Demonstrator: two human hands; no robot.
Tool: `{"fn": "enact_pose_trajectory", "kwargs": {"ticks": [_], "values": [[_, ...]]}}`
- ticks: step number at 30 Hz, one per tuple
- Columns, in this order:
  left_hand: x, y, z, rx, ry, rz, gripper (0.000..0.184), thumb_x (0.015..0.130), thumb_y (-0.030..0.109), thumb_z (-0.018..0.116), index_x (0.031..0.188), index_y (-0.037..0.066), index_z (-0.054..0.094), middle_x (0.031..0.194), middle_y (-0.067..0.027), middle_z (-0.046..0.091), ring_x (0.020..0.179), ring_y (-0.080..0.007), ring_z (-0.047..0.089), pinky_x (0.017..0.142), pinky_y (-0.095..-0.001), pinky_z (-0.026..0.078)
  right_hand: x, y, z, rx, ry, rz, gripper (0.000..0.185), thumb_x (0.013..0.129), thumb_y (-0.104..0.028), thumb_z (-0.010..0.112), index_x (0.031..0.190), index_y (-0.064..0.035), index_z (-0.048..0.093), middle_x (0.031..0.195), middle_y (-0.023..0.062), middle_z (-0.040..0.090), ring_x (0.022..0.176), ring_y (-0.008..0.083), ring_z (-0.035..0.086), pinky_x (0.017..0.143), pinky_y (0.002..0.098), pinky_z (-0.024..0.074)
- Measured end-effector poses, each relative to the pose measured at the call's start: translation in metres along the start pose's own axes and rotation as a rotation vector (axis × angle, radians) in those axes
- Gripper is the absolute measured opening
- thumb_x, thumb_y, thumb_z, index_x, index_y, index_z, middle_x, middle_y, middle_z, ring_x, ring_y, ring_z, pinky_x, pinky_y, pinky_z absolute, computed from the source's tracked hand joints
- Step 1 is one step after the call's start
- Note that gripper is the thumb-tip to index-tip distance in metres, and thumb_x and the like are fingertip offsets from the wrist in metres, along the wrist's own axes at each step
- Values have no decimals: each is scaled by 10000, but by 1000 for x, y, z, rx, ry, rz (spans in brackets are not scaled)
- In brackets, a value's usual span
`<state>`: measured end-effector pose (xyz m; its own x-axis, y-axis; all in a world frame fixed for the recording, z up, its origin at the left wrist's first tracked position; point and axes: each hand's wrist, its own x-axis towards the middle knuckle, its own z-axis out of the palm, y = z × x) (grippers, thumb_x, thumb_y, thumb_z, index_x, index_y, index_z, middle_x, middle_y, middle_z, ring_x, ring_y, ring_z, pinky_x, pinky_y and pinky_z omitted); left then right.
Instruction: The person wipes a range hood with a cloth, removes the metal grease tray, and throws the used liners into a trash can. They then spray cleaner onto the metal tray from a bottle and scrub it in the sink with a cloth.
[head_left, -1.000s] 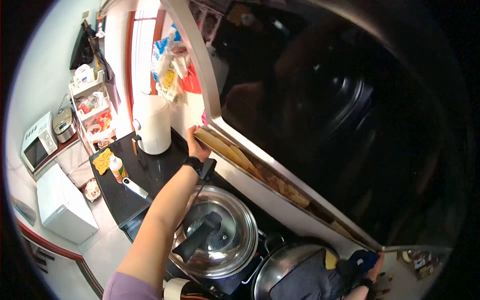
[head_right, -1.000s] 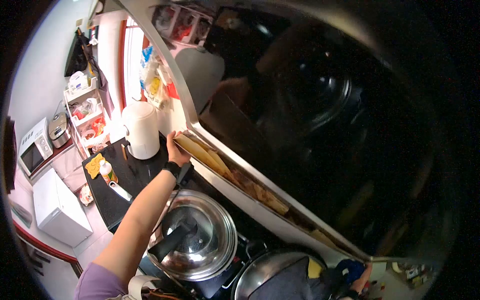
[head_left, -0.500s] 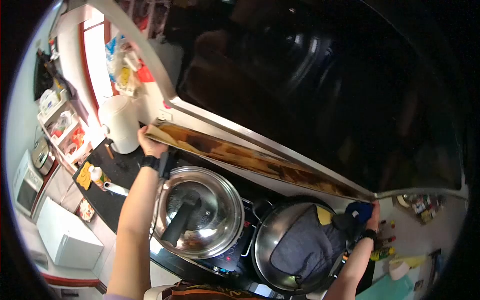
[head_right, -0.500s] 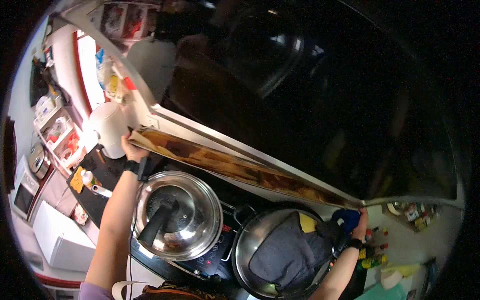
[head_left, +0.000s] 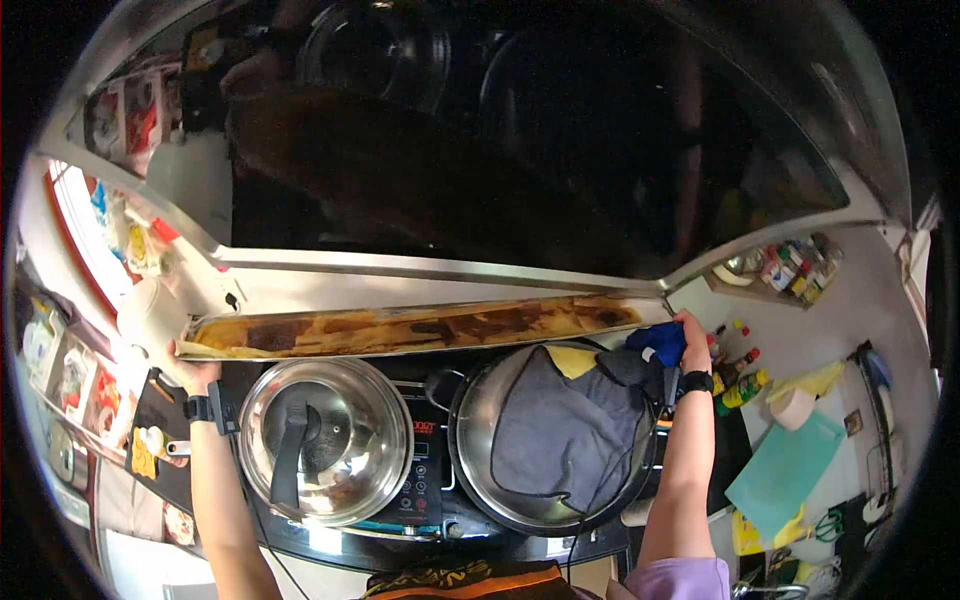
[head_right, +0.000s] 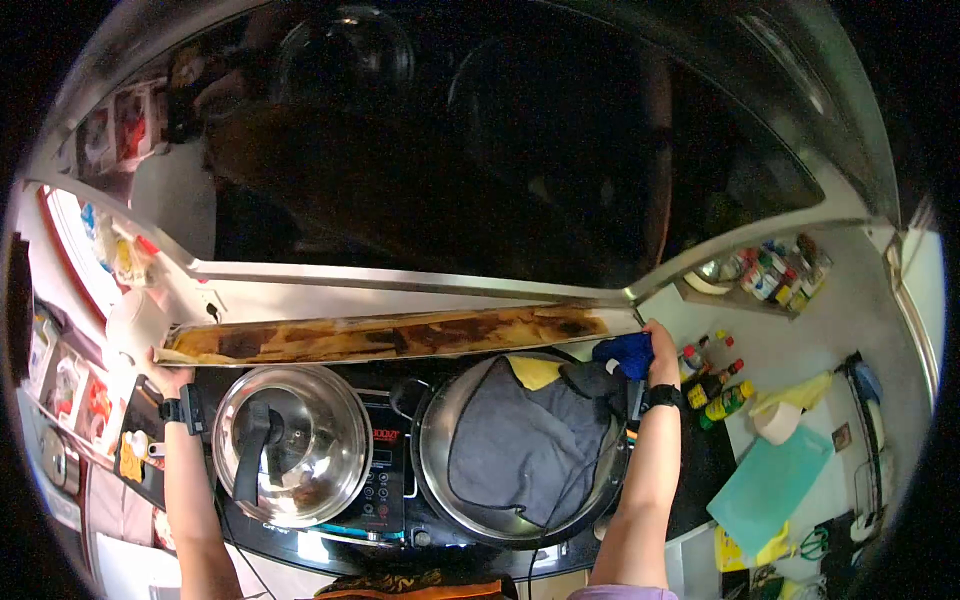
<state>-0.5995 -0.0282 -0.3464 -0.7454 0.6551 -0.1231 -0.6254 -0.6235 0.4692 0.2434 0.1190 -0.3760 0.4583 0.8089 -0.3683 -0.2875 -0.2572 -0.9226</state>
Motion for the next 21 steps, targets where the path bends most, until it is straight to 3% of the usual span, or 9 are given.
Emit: {"fn": "enact_pose_trajectory", "kwargs": {"ticks": [2, 3, 8, 10, 11, 14, 15, 17, 21], "values": [[-16, 2, 10, 18, 36, 5, 527, 737, 412, 539, 1096, 26, 537, 1158, -153, 540, 1102, -330, 475, 997, -502, 319, -38, -8, 7, 54, -38, -26, 143, 704, -208, 569, 600, -134, 506, 540, 0, 523, 433, 156, 476, 426, 270, 399], [3, 9, -12, 49, -77, -4, 527, 733, 416, 547, 1089, 28, 541, 1163, -153, 539, 1100, -333, 477, 996, -506, 319, -51, -10, 10, 117, -40, 20, 140, 709, -164, 550, 590, -127, 487, 521, 5, 517, 413, 162, 471, 408, 264, 393], [-19, 20, -6, 43, -55, -17, 453, 766, 378, 539, 1052, 27, 546, 1181, -162, 531, 1118, -339, 474, 991, -513, 326, -53, 20, -27, 143, -90, 153, 125, 736, -165, 506, 642, -82, 509, 541, 47, 539, 406, 204, 504, 392, 302, 451], [-20, 25, -13, 42, -117, -27, 440, 778, 372, 531, 1053, 29, 545, 1172, -159, 538, 1112, -339, 480, 987, -510, 336, -22, 45, -57, 181, -113, 134, 105, 736, -133, 487, 797, -53, 518, 627, 60, 565, 476, 201, 534, 454, 305, 474], [-46, 23, 4, 45, -47, -30, 455, 786, 374, 524, 1091, 36, 542, 1169, -154, 543, 1111, -337, 482, 986, -510, 339, -2, 62, -73, 202, -125, 127, 165, 737, -117, 478, 875, -38, 522, 670, 67, 578, 511, 200, 549, 484, 307, 486], [-30, 36, -23, 71, -156, 50, 509, 805, 350, 499, 1190, 17, 501, 1211, -148, 525, 1126, -314, 482, 993, -487, 343, 31, 103, -117, 259, -154, 115, 388, 737, -68, 450, 1107, 6, 536, 799, 87, 616, 616, 197, 593, 577, 313, 520], [-38, 38, -20, 81, -100, 90, 525, 807, 342, 492, 1210, 5, 484, 1221, -154, 521, 1141, -310, 477, 1002, -478, 339, -93, 45, -60, 365, -154, 53, 58, 717, -90, 493, 711, -52, 537, 627, 34, 526, 527, 172, 519, 497, 293, 458], [-64, 42, -8, 83, -76, 64, 567, 795, 349, 499, 1236, -6, 461, 1244, -170, 507, 1173, -325, 454, 1020, -482, 321, -46, 73, -111, 299, -202, -13, 197, 715, -75, 466, 864, -19, 583, 779, 71, 592, 670, 189, 573, 623, 304, 497], [-85, 52, 1, 85, -66, 81, 628, 777, 371, 516, 1245, -40, 432, 1269, -205, 474, 1181, -340, 446, 1028, -490, 307, -129, 29, -110, 356, -329, -117, 443, 713, -69, 453, 1136, 15, 555, 949, 85, 624, 826, 205, 598, 761, 288, 495]]}}
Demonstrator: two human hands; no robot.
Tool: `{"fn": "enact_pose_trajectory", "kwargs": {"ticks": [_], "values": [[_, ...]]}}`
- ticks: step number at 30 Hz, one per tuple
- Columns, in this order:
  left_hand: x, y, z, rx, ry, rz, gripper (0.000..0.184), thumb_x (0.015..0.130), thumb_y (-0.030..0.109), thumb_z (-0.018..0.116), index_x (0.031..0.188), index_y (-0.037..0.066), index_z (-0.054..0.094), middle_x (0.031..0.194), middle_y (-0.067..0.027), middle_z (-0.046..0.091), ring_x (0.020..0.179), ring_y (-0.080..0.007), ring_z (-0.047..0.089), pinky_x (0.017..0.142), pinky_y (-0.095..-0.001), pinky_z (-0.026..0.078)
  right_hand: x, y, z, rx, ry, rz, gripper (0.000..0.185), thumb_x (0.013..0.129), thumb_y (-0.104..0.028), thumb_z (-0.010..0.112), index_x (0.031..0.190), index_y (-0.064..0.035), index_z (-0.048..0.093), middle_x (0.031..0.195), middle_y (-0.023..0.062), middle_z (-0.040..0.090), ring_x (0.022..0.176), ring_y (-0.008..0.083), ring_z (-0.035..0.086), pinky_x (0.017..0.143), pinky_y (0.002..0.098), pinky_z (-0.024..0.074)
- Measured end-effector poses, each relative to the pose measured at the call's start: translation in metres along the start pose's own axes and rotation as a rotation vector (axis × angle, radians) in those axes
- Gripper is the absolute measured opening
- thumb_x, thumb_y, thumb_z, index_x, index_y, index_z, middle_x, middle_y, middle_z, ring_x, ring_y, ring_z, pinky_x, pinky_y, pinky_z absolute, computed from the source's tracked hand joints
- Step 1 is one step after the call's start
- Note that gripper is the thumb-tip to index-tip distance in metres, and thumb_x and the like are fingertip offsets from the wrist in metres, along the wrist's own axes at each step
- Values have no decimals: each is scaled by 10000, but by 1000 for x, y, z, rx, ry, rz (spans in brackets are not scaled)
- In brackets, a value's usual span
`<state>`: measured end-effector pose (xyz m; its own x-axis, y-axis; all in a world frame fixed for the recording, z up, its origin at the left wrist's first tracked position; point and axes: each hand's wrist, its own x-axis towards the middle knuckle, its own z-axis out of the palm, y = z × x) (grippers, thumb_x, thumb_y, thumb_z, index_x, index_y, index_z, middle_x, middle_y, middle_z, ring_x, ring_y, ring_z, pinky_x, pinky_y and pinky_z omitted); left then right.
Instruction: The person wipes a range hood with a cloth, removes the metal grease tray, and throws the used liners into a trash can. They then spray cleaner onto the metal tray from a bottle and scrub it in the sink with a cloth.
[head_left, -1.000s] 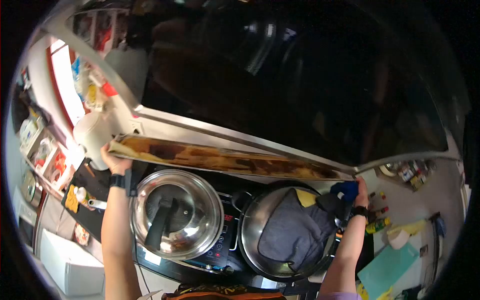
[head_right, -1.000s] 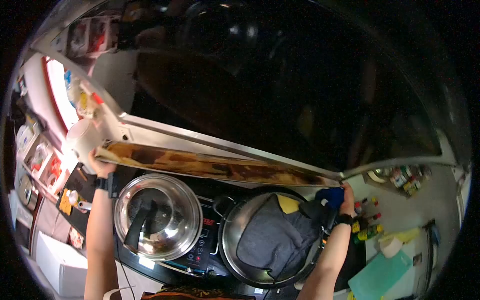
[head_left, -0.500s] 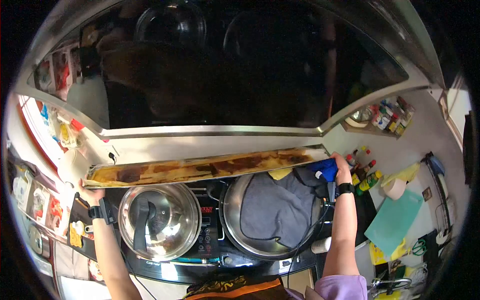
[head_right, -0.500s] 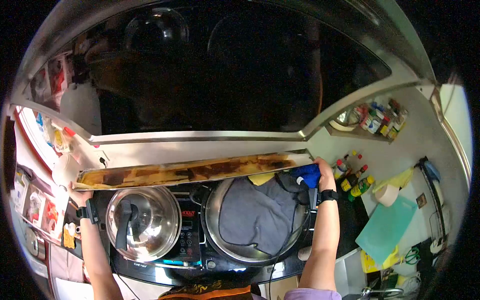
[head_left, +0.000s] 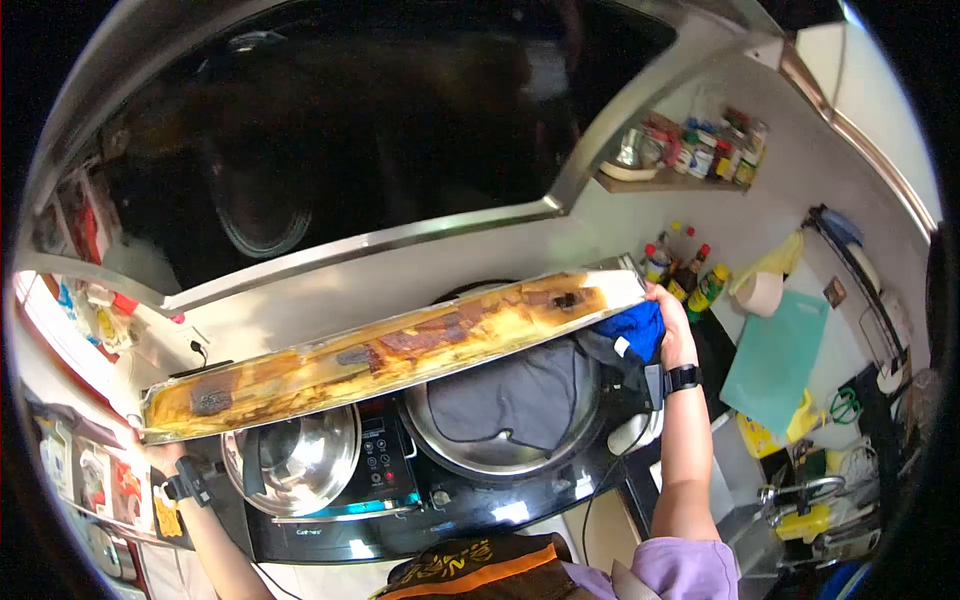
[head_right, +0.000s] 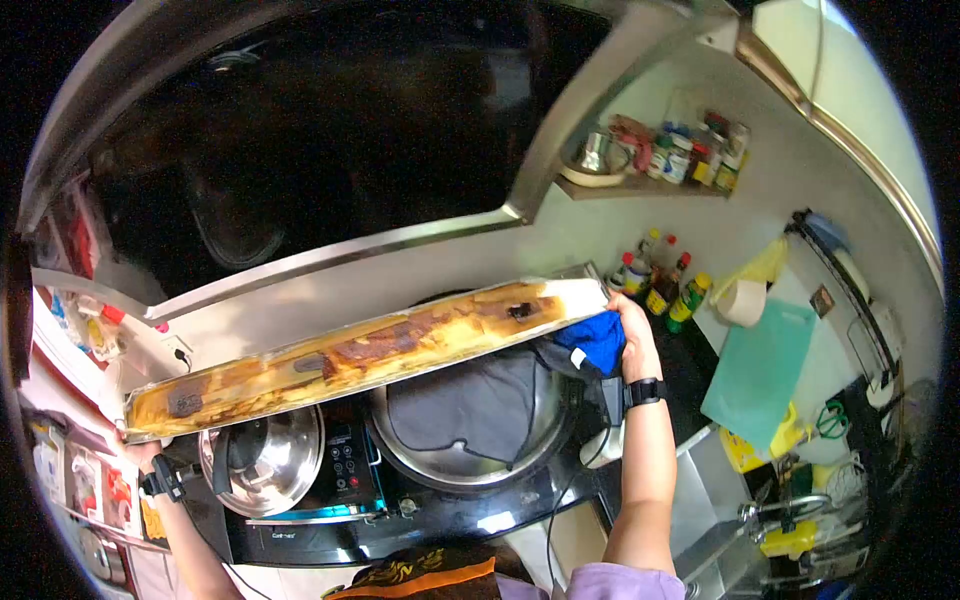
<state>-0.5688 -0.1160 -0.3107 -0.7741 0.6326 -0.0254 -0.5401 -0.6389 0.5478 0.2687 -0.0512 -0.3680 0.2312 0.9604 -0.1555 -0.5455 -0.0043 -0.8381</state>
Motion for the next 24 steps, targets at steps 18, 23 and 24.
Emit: {"fn": "enact_pose_trajectory", "kwargs": {"ticks": [18, 23, 24], "values": [[-18, 32, 13, 215, -190, -97, 588, 800, 256, 543, 1288, -31, 380, 1332, -192, 400, 1244, -324, 359, 1052, -486, 242, -200, -91, -20, -46, 238, -121, 250, 752, -74, 519, 996, -22, 501, 787, 57, 587, 640, 174, 578, 632, 297, 514], [-65, 13, 27, 79, -362, -384, 629, 807, 264, 558, 1315, -33, 334, 1346, -198, 382, 1251, -321, 353, 1060, -472, 240, -264, -102, -124, -5, 436, -174, 48, 725, -110, 546, 749, -68, 540, 669, 25, 573, 551, 154, 547, 552, 273, 483], [-76, 9, 30, 75, -381, -396, 629, 807, 264, 558, 1315, -33, 334, 1346, -198, 382, 1251, -321, 353, 1060, -472, 240, -285, -98, -125, 51, 465, -166, 51, 723, -122, 551, 714, -76, 531, 649, 21, 566, 526, 155, 537, 513, 272, 470]]}}
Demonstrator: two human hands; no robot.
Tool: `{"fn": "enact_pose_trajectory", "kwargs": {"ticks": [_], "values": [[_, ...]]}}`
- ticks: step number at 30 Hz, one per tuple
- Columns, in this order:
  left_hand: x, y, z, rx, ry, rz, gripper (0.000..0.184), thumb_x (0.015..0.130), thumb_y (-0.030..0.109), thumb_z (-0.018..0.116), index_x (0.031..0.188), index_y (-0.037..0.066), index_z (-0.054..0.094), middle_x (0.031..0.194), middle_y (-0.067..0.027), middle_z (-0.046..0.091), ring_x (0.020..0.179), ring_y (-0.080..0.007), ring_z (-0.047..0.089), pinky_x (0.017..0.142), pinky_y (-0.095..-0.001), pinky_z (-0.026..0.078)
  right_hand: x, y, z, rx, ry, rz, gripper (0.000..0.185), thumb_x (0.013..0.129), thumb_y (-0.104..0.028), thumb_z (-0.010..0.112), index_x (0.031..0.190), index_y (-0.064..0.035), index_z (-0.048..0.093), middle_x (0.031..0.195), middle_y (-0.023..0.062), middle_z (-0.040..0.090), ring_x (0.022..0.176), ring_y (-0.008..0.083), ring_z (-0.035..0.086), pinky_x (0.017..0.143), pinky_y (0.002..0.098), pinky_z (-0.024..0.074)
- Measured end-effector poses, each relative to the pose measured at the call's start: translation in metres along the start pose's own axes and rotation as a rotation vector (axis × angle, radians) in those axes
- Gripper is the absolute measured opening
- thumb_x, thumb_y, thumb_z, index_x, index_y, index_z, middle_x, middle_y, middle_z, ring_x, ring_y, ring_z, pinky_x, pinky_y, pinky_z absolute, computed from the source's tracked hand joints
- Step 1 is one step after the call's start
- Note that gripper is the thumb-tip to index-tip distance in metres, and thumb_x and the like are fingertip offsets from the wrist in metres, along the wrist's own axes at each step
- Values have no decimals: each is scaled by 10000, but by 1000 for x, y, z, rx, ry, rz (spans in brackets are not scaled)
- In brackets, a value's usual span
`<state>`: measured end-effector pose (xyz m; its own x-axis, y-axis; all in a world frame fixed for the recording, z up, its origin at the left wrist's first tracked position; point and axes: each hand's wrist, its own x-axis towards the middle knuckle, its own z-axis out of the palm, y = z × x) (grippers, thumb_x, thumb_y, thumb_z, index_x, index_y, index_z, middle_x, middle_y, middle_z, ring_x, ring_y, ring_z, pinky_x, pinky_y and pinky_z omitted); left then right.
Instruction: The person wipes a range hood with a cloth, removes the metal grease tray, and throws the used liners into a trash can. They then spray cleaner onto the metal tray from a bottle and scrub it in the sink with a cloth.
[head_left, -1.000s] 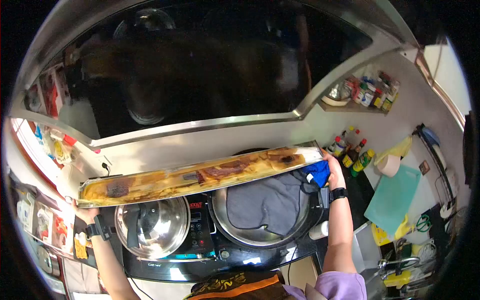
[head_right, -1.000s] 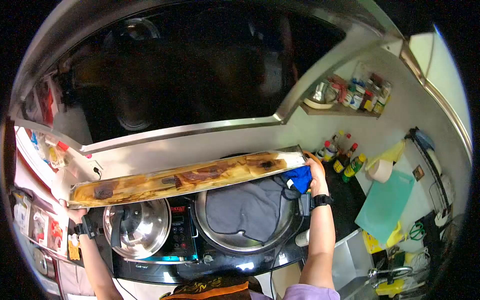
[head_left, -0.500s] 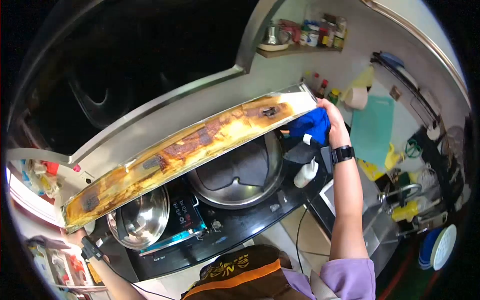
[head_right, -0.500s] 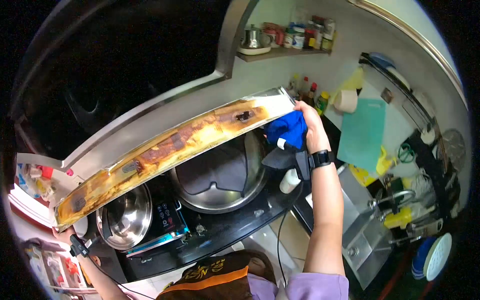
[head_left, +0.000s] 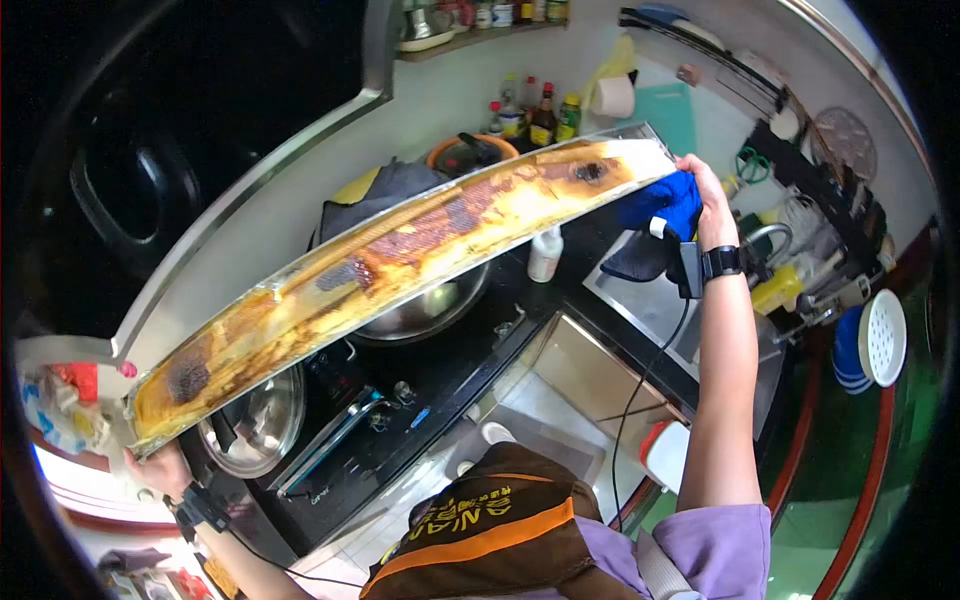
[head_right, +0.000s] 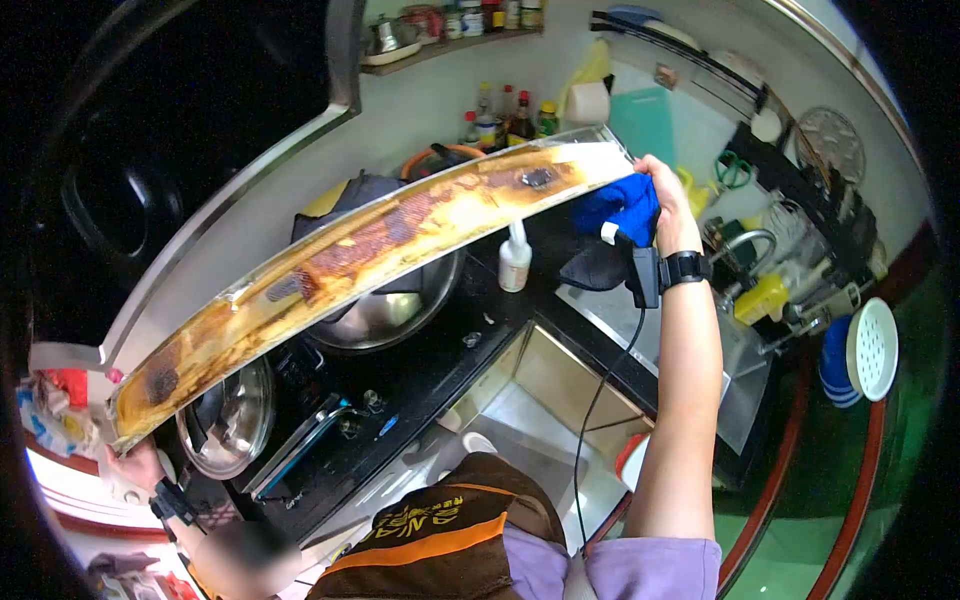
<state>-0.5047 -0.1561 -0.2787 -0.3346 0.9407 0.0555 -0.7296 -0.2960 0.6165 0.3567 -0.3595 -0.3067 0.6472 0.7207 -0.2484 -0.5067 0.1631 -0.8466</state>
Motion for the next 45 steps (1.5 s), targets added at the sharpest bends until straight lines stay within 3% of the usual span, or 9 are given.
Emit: {"fn": "enact_pose_trajectory", "kwargs": {"ticks": [5, 11, 13, 14, 16, 17, 23, 28, 45], "values": [[-47, -44, 26, -101, -29, -149, 560, 809, 250, 576, 1252, -51, 411, 1305, -191, 435, 1218, -310, 397, 1050, -460, 266, -45, 16, -89, -99, 298, -10, 125, 721, -192, 544, 629, -109, 528, 567, 10, 538, 462, 157, 494, 456, 289, 428], [-126, -93, 19, -46, 17, -244, 499, 825, 287, 590, 1223, 11, 469, 1278, -142, 476, 1196, -268, 429, 1035, -427, 310, -33, 78, -238, -234, 376, -5, 82, 722, -172, 558, 750, -103, 594, 729, 13, 597, 658, 145, 557, 610, 262, 457], [-142, -116, -25, 8, -197, -269, 563, 824, 371, 586, 1231, 3, 457, 1297, -141, 461, 1200, -259, 424, 1052, -422, 285, -21, 101, -273, -115, 384, -12, 200, 710, -156, 562, 883, -73, 619, 806, 37, 606, 713, 155, 563, 652, 261, 461], [-173, -140, -27, 228, -53, -63, 606, 816, 405, 588, 1242, -2, 446, 1310, -143, 449, 1207, -259, 417, 1054, -425, 278, -8, 120, -287, -142, 381, -35, 354, 699, -150, 569, 1035, -43, 599, 899, 64, 607, 774, 172, 573, 697, 272, 472], [-189, -166, -49, 181, 84, -60, 670, 804, 456, 590, 1264, -3, 426, 1327, -143, 431, 1216, -266, 407, 1054, -434, 271, 4, 126, -280, -207, 331, -14, 471, 704, -143, 550, 1152, 2, 534, 952, 77, 597, 833, 173, 569, 755, 270, 460], [-195, -163, -61, -55, 96, -267, 691, 800, 471, 590, 1276, 1, 417, 1332, -142, 426, 1218, -273, 404, 1052, -440, 271, 12, 130, -289, -185, 289, 12, 502, 708, -147, 535, 1179, 24, 512, 962, 74, 591, 862, 163, 555, 774, 260, 441], [-242, -235, -88, -103, 219, -206, 847, 756, 643, 533, 1328, 41, 369, 1373, -145, 380, 1259, -300, 356, 1054, -496, 245, 91, 158, -298, -158, 177, -24, 447, 714, -86, 517, 1147, 21, 530, 986, 97, 599, 861, 177, 565, 787, 276, 448], [-255, -284, -129, -169, 422, -283, 739, 803, 590, 484, 1291, 38, 429, 1359, -146, 398, 1265, -304, 344, 1062, -504, 217, 129, 172, -284, -327, 223, -27, 401, 718, -46, 496, 1114, 6, 528, 941, 92, 598, 828, 190, 572, 764, 285, 455], [-234, -377, -203, -103, 407, -354, 545, 834, 410, 515, 1223, 30, 481, 1244, -126, 517, 1154, -291, 472, 1015, -451, 326, 250, 193, -267, -353, 197, -55, 381, 778, -4, 517, 1158, -13, 491, 932, 98, 596, 804, 187, 581, 714, 283, 463]]}}
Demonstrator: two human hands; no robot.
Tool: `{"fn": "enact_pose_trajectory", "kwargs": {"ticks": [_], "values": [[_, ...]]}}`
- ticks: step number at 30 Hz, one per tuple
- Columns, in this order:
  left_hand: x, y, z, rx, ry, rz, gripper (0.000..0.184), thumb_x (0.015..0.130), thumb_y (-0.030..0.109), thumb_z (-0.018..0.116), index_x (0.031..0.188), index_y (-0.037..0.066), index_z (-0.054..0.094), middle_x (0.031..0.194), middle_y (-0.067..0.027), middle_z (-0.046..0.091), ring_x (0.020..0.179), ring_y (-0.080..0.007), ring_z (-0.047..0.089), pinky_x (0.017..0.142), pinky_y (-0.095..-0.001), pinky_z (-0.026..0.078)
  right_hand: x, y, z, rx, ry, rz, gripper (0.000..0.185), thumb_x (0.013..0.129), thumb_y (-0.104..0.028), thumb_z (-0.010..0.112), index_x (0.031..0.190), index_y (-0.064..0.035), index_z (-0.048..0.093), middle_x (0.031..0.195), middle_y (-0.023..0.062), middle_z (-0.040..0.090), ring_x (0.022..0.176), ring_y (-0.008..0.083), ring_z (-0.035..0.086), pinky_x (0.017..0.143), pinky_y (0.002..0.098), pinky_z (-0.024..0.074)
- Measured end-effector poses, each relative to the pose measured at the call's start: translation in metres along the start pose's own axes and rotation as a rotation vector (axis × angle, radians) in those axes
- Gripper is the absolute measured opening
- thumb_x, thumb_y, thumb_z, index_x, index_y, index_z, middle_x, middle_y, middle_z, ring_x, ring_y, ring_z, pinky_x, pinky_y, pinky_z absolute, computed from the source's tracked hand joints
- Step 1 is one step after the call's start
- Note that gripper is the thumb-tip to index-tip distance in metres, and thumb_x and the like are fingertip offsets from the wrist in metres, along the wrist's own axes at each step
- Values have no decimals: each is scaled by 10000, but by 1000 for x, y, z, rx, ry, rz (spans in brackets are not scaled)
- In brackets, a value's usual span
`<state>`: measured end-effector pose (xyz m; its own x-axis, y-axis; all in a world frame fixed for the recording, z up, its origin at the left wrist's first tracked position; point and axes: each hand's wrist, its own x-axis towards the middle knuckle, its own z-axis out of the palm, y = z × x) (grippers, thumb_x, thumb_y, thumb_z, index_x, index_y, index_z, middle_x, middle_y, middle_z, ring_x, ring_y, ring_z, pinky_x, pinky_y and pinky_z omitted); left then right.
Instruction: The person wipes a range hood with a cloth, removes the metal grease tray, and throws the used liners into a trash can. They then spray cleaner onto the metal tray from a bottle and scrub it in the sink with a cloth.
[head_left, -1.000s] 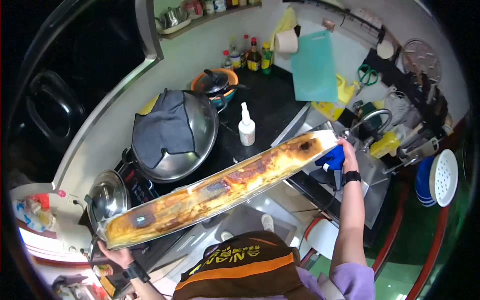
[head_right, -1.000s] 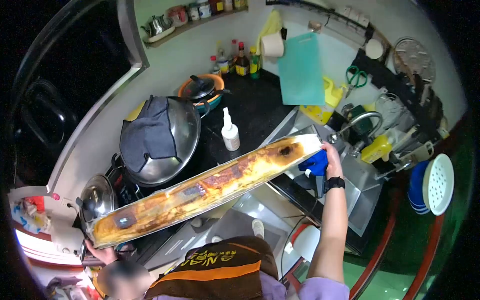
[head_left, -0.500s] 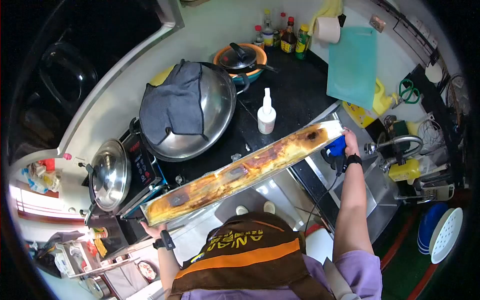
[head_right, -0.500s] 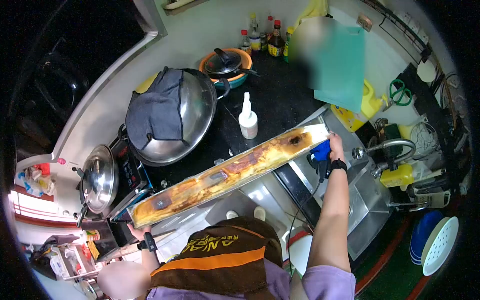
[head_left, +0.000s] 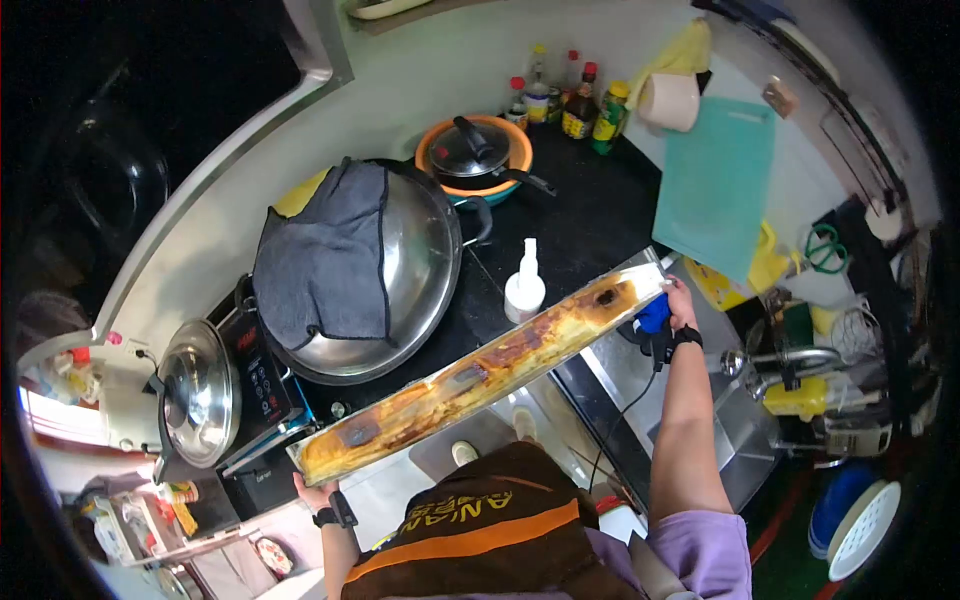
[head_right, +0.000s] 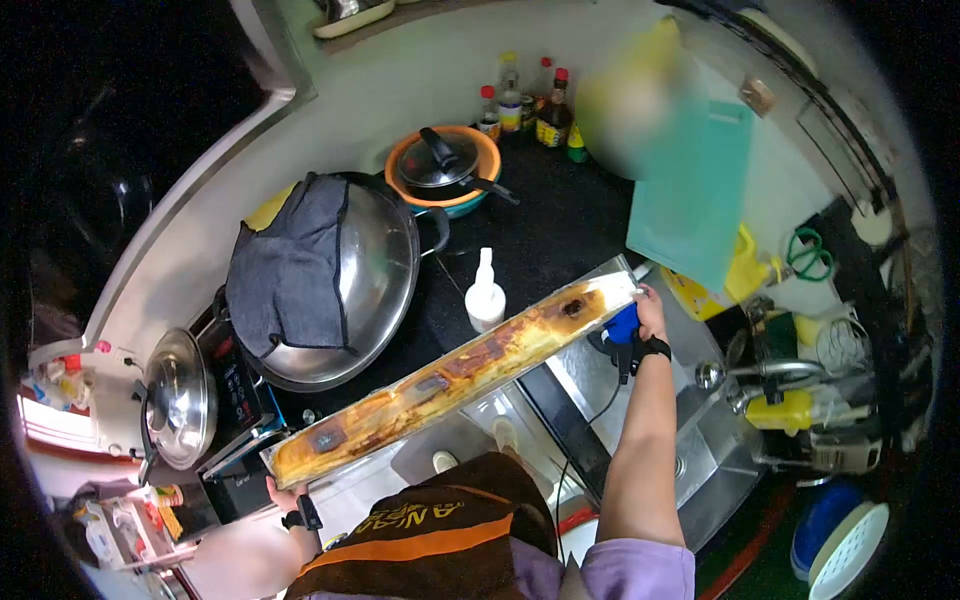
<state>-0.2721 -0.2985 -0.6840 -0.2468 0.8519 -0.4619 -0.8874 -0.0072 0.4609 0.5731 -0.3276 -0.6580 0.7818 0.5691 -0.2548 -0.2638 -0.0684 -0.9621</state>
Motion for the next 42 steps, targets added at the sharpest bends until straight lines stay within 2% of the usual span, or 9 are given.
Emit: {"fn": "enact_pose_trajectory", "kwargs": {"ticks": [7, 10, 12, 19, 21, 29, 34, 40, 42], "values": [[10, -16, -36, 44, 177, 75, 443, 811, 370, 480, 1112, 54, 555, 1158, -116, 572, 1074, -310, 528, 911, -500, 416, 50, 29, 14, -252, -60, -62, 481, 777, -48, 567, 1240, 35, 462, 1103, 153, 574, 971, 209, 545, 841, 311, 431], [11, -6, -57, 476, 312, 185, 495, 797, 381, 429, 1141, 40, 531, 1160, -141, 567, 1066, -317, 537, 891, -512, 424, 70, 55, 12, -299, -103, 0, 548, 776, -75, 594, 1279, 54, 418, 1181, 180, 535, 1025, 233, 532, 871, 312, 424], [28, -5, -78, 241, 258, 108, 505, 806, 347, 388, 1159, 6, 509, 1165, -170, 556, 1070, -329, 534, 905, -502, 422, 75, 66, 11, -349, -81, 7, 582, 783, -146, 627, 1278, 72, 409, 1244, 193, 494, 1102, 240, 499, 918, 313, 396], [0, -65, -33, -46, 260, 17, 531, 807, 327, 354, 1188, -20, 481, 1204, -186, 524, 1106, -344, 503, 943, -499, 394, 0, -64, 36, -1184, -86, -336, 464, 754, -188, 671, 1091, 99, 530, 991, 197, 619, 821, 253, 613, 772, 352, 472], [25, -30, -54, -32, 272, -6, 528, 808, 329, 354, 1183, -19, 486, 1201, -181, 527, 1099, -340, 508, 934, -493, 400, -39, -85, 64, -835, -111, -315, 272, 768, -135, 645, 945, 54, 562, 733, 115, 599, 574, 157, 547, 583, 301, 446], [31, -41, -61, 59, 298, 61, 605, 849, 452, 330, 1243, 7, 442, 1264, -165, 487, 1143, -348, 477, 965, -512, 361, -41, -232, 174, -586, -195, -690, 279, 896, -224, 546, 999, 31, 596, 792, 55, 622, 700, 119, 567, 666, 246, 450], [35, -31, -73, 239, 345, 23, 614, 838, 485, 339, 1253, 44, 439, 1311, -153, 446, 1176, -362, 435, 933, -606, 321, 28, -186, 236, -613, -223, -969, 272, 864, -217, 585, 1038, -9, 601, 947, 127, 653, 872, 186, 622, 786, 305, 475], [30, -22, -57, 183, 314, -70, 597, 877, 504, 279, 1226, 58, 469, 1245, -132, 506, 1127, -332, 475, 901, -538, 383, 48, -98, 176, -1091, -295, -844, 158, 783, -74, 560, 910, -57, 653, 954, 202, 629, 900, 359, 588, 789, 418, 471], [26, -24, -50, 237, 331, -90, 629, 891, 571, 248, 1179, 72, 499, 1162, -112, 548, 1012, -290, 542, 804, -442, 455, 40, -82, 145, -1438, -187, -924, 161, 739, -33, 554, 868, -51, 649, 791, 148, 641, 792, 323, 614, 705, 410, 496]]}}
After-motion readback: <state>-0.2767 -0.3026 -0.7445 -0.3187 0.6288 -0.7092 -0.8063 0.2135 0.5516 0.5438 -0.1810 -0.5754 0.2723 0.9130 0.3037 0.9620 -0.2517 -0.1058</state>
